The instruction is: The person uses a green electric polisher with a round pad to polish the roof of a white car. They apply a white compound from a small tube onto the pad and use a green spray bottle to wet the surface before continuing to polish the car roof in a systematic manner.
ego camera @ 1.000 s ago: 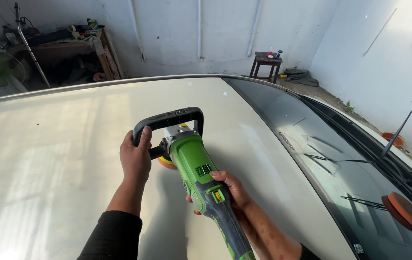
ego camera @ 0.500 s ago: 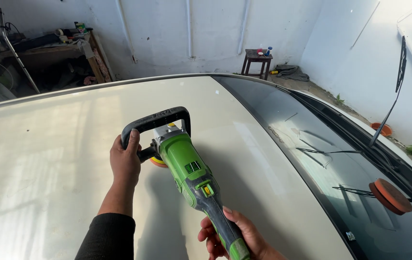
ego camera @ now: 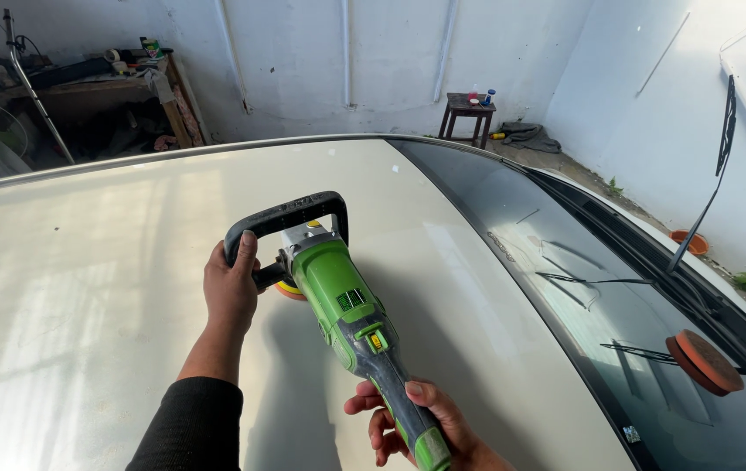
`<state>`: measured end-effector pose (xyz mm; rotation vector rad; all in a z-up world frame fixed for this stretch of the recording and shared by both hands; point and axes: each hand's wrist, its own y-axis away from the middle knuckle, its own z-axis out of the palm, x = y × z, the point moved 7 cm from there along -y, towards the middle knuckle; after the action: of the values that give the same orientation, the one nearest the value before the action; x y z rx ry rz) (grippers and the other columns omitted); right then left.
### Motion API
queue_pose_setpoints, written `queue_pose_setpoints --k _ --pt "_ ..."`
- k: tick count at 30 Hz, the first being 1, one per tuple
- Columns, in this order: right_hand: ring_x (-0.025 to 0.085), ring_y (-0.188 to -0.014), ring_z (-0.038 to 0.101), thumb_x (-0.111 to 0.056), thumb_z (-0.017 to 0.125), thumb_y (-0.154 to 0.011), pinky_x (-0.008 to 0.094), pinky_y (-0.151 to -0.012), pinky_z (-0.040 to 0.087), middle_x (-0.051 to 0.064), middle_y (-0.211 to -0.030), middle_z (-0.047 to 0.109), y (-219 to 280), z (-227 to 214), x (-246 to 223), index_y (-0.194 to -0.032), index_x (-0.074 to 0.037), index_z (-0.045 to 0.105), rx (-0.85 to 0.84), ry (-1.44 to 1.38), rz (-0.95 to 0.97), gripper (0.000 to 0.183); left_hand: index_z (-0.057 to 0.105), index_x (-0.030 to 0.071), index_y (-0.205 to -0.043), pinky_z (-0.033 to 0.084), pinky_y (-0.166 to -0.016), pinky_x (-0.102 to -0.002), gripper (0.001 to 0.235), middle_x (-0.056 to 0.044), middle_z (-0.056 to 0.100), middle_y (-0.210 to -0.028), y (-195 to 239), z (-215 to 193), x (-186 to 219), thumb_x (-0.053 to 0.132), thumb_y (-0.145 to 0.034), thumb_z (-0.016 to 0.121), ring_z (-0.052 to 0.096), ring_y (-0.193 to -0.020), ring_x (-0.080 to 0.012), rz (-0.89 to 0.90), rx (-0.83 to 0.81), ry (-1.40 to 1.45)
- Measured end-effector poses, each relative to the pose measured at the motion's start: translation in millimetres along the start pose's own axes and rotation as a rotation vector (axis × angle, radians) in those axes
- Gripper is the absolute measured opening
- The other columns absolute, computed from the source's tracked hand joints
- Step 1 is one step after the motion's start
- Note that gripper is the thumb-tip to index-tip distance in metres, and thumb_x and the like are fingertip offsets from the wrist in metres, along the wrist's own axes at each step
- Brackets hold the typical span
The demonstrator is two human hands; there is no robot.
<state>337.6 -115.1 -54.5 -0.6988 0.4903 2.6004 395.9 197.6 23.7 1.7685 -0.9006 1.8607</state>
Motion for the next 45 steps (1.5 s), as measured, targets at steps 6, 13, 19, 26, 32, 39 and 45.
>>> queue_pose_setpoints --k 6,13,19,26,32,39,45 --pt "0.021 -0.054 0.06 -0.026 0.057 -0.082 0.028 -0.051 0.045 0.028 -0.117 0.06 18.9 22.5 -7.6 -0.134 0.002 0.053 0.078 0.115 0.11 0.059 0.062 0.006 -0.096 0.047 -0.055 -0.029 0.045 -0.005 0.057 -0.073 2.3 -0.1 2.3 0.05 -0.103 0.057 0.056 -0.065 -0.0154 0.048 0.023 -0.052" --pt "0.017 -0.049 0.055 -0.022 0.045 -0.097 0.027 -0.049 0.044 0.029 -0.117 0.062 33.9 21.6 -31.3 -0.157 -0.013 0.029 0.095 0.304 -0.044 0.063 0.064 0.005 -0.094 0.047 -0.063 -0.03 0.046 -0.007 0.059 -0.073 5.6 9.7 6.4 0.05 -0.102 0.057 0.058 -0.069 -0.0167 0.076 -0.007 -0.098" --pt "0.018 -0.046 0.054 -0.025 0.047 -0.092 0.027 -0.047 0.042 0.028 -0.11 0.063 44.1 15.8 -39.5 -0.159 -0.016 0.027 0.172 0.321 -0.037 0.07 0.061 0.006 -0.087 0.047 -0.062 -0.029 0.05 -0.005 0.058 -0.071 0.9 39.9 1.4 0.054 -0.098 0.058 0.057 -0.066 -0.0156 0.085 -0.063 -0.112" --pt "0.016 -0.039 0.05 -0.026 0.052 -0.091 0.027 -0.031 0.037 0.028 -0.106 0.059 49.0 15.7 -56.1 -0.156 -0.017 0.037 0.271 0.226 -0.065 0.067 0.063 0.006 -0.086 0.05 -0.056 -0.029 0.048 -0.004 0.057 -0.067 -6.0 56.6 9.8 0.053 -0.097 0.064 0.057 -0.061 -0.0147 0.077 -0.089 -0.102" --pt "0.016 -0.041 0.051 -0.024 0.05 -0.093 0.027 -0.033 0.037 0.027 -0.107 0.06 34.4 23.4 -41.1 -0.158 -0.017 0.035 0.239 0.248 -0.013 0.067 0.063 0.005 -0.091 0.051 -0.05 -0.031 0.047 -0.006 0.058 -0.067 -5.2 18.3 5.8 0.051 -0.099 0.061 0.058 -0.055 -0.0169 0.07 -0.043 -0.123" --pt "0.016 -0.04 0.052 -0.024 0.051 -0.094 0.027 -0.032 0.038 0.028 -0.106 0.061 11.2 41.4 -29.1 -0.157 -0.016 0.035 0.174 0.289 0.017 0.066 0.063 0.004 -0.091 0.05 -0.047 -0.031 0.045 -0.006 0.057 -0.068 -8.0 -29.0 4.9 0.048 -0.1 0.062 0.056 -0.054 -0.0166 0.077 0.037 -0.079" --pt "0.016 -0.039 0.052 -0.021 0.052 -0.093 0.027 -0.03 0.039 0.028 -0.105 0.062 -7.0 62.2 -15.3 -0.157 -0.012 0.035 0.144 0.284 0.055 0.067 0.063 0.004 -0.093 0.05 -0.044 -0.03 0.039 -0.005 0.056 -0.067 -10.5 -70.5 -0.4 0.042 -0.103 0.063 0.054 -0.052 -0.0156 0.091 0.086 -0.03"
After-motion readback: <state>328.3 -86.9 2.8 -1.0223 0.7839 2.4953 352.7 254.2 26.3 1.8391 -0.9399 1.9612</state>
